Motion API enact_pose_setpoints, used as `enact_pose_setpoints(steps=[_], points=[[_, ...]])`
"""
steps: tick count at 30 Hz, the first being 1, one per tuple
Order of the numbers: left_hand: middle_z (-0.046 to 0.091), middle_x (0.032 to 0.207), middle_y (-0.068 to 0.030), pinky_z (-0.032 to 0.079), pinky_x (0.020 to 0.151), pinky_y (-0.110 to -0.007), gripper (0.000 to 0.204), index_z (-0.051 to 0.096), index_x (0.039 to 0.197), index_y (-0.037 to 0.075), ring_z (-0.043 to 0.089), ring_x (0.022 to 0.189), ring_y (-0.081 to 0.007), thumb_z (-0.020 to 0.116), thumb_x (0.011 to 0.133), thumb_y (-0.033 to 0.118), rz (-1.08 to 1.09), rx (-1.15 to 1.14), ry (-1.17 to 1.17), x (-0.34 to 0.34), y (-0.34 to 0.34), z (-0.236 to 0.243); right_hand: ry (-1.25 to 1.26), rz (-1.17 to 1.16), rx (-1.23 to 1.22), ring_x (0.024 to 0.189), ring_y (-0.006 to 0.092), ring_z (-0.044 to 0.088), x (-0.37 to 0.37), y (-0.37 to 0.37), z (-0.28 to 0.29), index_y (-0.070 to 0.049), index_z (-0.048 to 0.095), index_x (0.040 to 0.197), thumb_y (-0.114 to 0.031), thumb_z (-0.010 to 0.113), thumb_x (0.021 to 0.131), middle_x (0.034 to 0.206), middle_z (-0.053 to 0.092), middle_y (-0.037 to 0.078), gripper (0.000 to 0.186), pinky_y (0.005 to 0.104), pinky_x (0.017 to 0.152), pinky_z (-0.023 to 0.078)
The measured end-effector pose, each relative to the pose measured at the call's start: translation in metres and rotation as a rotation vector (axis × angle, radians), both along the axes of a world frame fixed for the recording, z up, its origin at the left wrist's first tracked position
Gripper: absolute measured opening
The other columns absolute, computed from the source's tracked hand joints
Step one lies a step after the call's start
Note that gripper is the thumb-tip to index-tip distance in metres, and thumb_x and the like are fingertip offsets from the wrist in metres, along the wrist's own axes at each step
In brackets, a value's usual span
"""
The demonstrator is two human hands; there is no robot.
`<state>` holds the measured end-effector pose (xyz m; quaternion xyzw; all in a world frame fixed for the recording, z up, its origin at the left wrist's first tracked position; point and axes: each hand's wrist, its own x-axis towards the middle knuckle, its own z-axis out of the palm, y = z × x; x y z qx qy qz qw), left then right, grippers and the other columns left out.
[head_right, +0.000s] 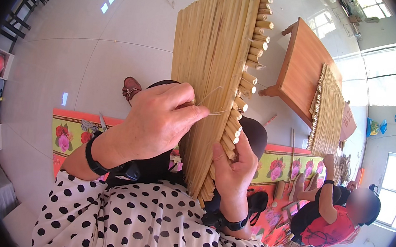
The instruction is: The person sits on the floor and weaves a bamboo mat by hand, using a needle and thread to bind the bamboo strips together. They repeatedly pass the needle through the strips and pull the thread tight to secure the weave.
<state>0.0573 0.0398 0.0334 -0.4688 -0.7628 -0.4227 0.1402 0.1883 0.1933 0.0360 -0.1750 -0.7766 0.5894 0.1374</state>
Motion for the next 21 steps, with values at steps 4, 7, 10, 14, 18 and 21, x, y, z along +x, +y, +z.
enact_pose_setpoints(steps=[4,7,10,14,18,21], points=[[0.048,0.076,-0.0039,0.046,0.051,-0.032,0.023,0.071,0.09,0.005,0.056,0.062,-0.0188,0.074,0.068,0.0,-0.002,-0.015,0.005,-0.0003,-0.001,0.0005,0.005,0.005,0.006,0.098,0.0071,0.06,-0.0004,-0.0001,0.0003,0.005,0.052,0.135,0.001,0.065,0.091,0.113,0.067,0.006,0.046,0.0231,0.086,0.049],[0.048,0.076,-0.004,0.046,0.051,-0.032,0.023,0.071,0.09,0.005,0.056,0.062,-0.019,0.074,0.068,0.0,-0.006,-0.017,-0.002,-0.0005,-0.0009,0.0002,-0.009,-0.007,0.014,0.097,0.0067,0.06,-0.0005,-0.0008,0.0014,0.005,0.052,0.135,0.003,0.064,0.09,0.112,0.067,0.005,0.046,0.023,0.086,0.049],[0.048,0.076,-0.0041,0.046,0.051,-0.032,0.024,0.071,0.091,0.005,0.056,0.062,-0.0191,0.074,0.068,-0.001,-0.009,-0.014,-0.005,-0.0007,-0.0007,-0.0001,-0.023,-0.016,0.028,0.096,0.0066,0.06,-0.0008,-0.0009,0.0018,0.005,0.053,0.135,0.004,0.063,0.089,0.111,0.068,0.005,0.047,0.0229,0.085,0.049],[0.048,0.076,-0.0041,0.046,0.051,-0.032,0.024,0.071,0.091,0.005,0.055,0.062,-0.0191,0.074,0.068,-0.001,-0.005,-0.015,0.001,-0.0013,-0.0003,0.0001,-0.013,-0.018,0.052,0.097,0.007,0.06,-0.0011,-0.0007,0.0006,0.005,0.052,0.135,0.005,0.063,0.089,0.111,0.068,0.005,0.048,0.0229,0.086,0.049],[0.048,0.076,-0.0042,0.046,0.051,-0.032,0.024,0.071,0.091,0.004,0.055,0.062,-0.0193,0.074,0.067,-0.001,-0.011,-0.015,-0.006,-0.0012,-0.0005,0.0011,-0.026,-0.003,0.058,0.1,0.0079,0.061,0.0001,0.0007,0.0002,0.005,0.052,0.135,0.004,0.063,0.089,0.114,0.068,0.006,0.047,0.0237,0.088,0.049],[0.048,0.076,-0.0045,0.046,0.052,-0.032,0.024,0.071,0.09,0.004,0.055,0.062,-0.0196,0.074,0.067,0.0,-0.011,-0.025,0.002,-0.001,-0.0006,0.0023,-0.029,0.014,0.039,0.101,0.0083,0.06,0.001,0.0015,0.0005,0.005,0.052,0.136,0.004,0.063,0.09,0.115,0.067,0.007,0.047,0.0242,0.089,0.048]])
